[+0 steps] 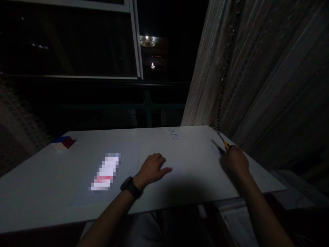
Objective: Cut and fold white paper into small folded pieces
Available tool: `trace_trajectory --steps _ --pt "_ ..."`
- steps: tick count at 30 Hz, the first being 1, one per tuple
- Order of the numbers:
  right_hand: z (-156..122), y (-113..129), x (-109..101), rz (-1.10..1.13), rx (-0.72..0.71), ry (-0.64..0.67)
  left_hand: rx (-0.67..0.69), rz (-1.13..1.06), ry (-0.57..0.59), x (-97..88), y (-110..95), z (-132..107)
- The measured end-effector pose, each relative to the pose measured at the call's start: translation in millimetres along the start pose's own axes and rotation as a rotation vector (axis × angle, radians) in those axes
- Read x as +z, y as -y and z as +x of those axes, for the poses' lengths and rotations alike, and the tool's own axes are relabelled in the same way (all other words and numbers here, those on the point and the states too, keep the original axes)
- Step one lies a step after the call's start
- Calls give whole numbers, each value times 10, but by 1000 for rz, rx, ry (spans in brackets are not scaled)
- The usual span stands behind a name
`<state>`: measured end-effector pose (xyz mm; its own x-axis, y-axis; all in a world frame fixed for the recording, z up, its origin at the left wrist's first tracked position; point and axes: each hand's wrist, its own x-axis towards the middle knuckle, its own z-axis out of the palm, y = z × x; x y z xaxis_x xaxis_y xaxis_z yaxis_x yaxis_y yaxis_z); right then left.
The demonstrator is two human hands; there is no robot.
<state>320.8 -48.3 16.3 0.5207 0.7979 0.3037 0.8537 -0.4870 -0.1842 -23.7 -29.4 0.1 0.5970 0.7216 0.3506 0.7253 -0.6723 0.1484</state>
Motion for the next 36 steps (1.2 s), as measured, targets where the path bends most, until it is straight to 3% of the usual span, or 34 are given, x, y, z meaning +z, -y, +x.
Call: trace_trajectory --steps 9,26,32,36 --pt "253 -134 167 -4 -24 249 -92 37 227 78 -92 160" --pt "465 -294 290 -31 -21 309 -133 -108 353 120 -113 489" --pt "484 -295 306 -44 -40 353 -226 -535 316 32 -130 647" --pt "531 -334 288 -38 -42 326 -413 -1016 149 189 -290 924"
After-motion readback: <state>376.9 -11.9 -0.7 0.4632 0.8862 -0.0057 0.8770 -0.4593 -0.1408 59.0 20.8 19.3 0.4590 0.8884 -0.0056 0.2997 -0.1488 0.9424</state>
